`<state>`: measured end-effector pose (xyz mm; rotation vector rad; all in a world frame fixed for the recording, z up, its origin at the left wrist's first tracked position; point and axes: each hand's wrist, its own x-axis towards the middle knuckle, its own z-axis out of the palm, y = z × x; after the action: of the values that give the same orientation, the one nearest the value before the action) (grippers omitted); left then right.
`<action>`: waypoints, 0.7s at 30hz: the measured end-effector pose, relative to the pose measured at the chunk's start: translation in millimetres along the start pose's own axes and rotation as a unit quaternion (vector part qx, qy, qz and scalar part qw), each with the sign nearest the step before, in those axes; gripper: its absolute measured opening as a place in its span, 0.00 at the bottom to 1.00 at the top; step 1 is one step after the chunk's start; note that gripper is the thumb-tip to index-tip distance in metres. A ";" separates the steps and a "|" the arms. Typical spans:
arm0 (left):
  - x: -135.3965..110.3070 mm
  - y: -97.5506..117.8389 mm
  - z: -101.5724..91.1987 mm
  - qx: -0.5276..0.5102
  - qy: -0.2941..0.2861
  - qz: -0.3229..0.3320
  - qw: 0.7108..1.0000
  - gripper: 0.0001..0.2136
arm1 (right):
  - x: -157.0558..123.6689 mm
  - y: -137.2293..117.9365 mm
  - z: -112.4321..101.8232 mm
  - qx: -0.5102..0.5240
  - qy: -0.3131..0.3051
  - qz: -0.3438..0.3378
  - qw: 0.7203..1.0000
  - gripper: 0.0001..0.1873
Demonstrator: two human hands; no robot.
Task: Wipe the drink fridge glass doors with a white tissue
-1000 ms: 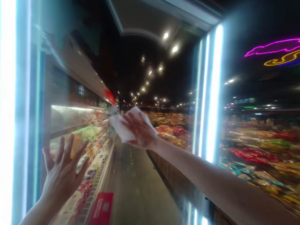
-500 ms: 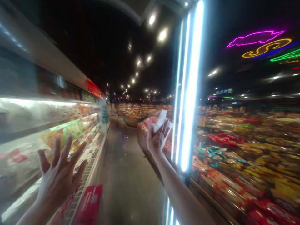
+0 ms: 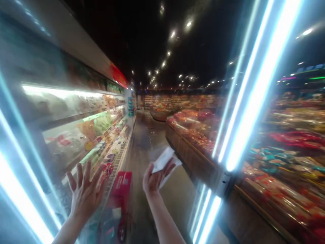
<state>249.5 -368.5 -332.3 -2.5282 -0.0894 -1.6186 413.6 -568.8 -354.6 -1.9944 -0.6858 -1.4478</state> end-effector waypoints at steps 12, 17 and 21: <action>-79.0 -47.4 -12.7 0.011 -0.028 -0.039 0.999 0.42 | -90.2 -48.9 21.5 -0.003 -0.049 -0.077 0.996 0.46; -87.4 -48.1 -9.9 -0.003 -0.036 -0.056 0.998 0.41 | -63.9 -127.6 46.2 0.042 -0.173 -0.117 0.977 0.42; -91.0 -49.0 -7.5 -0.012 -0.041 -0.052 0.998 0.42 | -104.4 -124.2 49.5 0.024 -0.179 -0.121 0.976 0.41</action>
<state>198.5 -318.9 -407.7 -2.6504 -0.2143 -1.5599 330.7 -453.9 -448.0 -2.2181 -1.1404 -1.1929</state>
